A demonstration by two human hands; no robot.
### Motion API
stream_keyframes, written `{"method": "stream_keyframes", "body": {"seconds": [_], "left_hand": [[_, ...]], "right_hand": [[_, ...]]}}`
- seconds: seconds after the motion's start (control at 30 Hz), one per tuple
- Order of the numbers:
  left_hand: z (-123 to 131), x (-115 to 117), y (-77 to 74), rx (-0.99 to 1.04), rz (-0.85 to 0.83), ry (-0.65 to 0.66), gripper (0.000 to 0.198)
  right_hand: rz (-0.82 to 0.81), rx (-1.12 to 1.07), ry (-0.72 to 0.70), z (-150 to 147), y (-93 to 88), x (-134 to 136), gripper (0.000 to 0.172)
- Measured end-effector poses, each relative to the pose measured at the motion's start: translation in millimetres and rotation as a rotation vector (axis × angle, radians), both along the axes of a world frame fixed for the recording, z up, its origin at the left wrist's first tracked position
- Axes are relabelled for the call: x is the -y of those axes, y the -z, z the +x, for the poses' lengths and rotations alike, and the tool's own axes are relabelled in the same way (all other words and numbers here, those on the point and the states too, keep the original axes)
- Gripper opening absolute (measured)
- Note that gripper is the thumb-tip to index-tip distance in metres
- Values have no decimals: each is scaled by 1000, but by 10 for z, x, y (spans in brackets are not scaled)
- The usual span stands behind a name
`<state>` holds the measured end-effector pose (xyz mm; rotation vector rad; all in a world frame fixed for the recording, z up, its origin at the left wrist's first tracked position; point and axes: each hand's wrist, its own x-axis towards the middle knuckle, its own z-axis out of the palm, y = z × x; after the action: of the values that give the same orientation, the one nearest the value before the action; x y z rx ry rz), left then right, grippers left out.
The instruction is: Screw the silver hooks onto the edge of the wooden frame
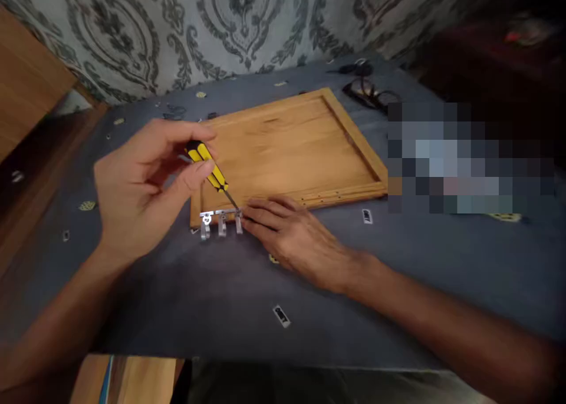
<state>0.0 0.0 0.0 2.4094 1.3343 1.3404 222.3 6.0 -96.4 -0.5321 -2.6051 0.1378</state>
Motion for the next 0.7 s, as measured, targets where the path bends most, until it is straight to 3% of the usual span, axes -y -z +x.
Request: {"method": "stream_keyframes", "body": {"seconds": [0.17,0.37,0.7], "left_hand": [[68,-43,-1,49,1,53,29],[73,-40,-11,-17,111,-2,23],[56,-18,-47,-72,89,-27,22]], "right_hand": [[-3,2,11,-10,9,3,35],[-30,50,12,2,-34,6,38],[-44,63,5,1,-53,7,38]]}}
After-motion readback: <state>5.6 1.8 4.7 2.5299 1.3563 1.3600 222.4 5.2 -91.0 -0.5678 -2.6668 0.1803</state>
